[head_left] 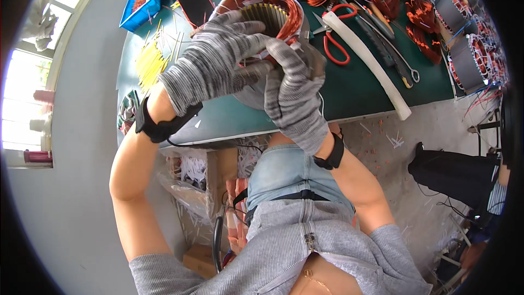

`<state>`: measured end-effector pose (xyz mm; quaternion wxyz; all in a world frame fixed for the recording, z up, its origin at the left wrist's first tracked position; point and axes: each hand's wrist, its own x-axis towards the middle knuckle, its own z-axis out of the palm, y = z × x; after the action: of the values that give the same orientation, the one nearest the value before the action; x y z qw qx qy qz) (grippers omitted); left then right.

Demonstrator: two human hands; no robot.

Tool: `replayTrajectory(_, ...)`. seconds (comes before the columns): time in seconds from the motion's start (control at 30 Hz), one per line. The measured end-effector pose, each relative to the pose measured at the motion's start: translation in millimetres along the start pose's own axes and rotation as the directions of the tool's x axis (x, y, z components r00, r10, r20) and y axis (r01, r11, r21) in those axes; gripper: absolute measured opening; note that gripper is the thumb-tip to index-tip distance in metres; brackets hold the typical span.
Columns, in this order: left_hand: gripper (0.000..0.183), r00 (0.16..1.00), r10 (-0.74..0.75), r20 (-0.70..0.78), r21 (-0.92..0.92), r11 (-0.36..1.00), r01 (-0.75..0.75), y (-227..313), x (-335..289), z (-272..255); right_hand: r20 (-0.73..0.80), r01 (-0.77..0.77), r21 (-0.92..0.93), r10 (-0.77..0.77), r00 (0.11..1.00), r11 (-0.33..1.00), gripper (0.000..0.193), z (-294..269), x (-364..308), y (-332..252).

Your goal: Manually winding and shaping motor stators using thread, shaping blocks, and a hammer.

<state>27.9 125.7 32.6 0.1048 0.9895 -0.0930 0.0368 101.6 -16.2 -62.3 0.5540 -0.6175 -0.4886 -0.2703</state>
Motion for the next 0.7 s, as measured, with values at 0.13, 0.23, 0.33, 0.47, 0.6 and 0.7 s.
replayTrajectory(0.13, 0.081, 0.943, -0.134, -0.305, 0.425, 0.867, 0.261, 16.6, -1.8, 11.8, -0.081, -0.099, 0.191, 0.116, 0.990, 0.977, 0.037, -12.6, 14.6, 14.0)
replayTrajectory(0.23, 0.095, 0.814, -0.121, -0.568, 0.361, 0.852, 0.378, 31.4, -1.1, 24.5, 0.091, 0.182, 0.083, -0.189, 0.978, 0.980, 0.033, -16.2, 58.1, 11.7)
replayTrajectory(0.33, 0.092, 0.704, 0.027, -0.710, 0.274, 0.931, 0.241, 21.4, -9.2, 34.3, 0.314, -0.156, 0.421, 0.018, 0.949, 0.894, 0.019, -29.7, 71.0, 1.7)
replayTrajectory(0.47, 0.035, 0.939, -0.095, -0.331, 0.184, 0.969, 0.163, 20.2, -4.8, 31.2, 0.104, -0.387, 0.181, 0.374, 0.922, 0.904, 0.023, -52.8, 3.1, 32.1)
replayTrajectory(0.6, 0.031, 0.946, -0.032, -0.321, 0.163, 0.983, 0.088, 17.5, 6.6, 33.0, 0.108, -0.148, 0.035, 0.143, 0.984, 0.988, 0.036, -35.3, -33.3, 26.3)
replayTrajectory(0.7, 0.031, 0.916, 0.060, -0.398, 0.175, 0.985, 0.012, 10.3, 4.1, 34.2, 0.282, -0.535, 0.382, 0.456, 0.844, 0.753, 0.025, -63.4, -0.7, 8.0)
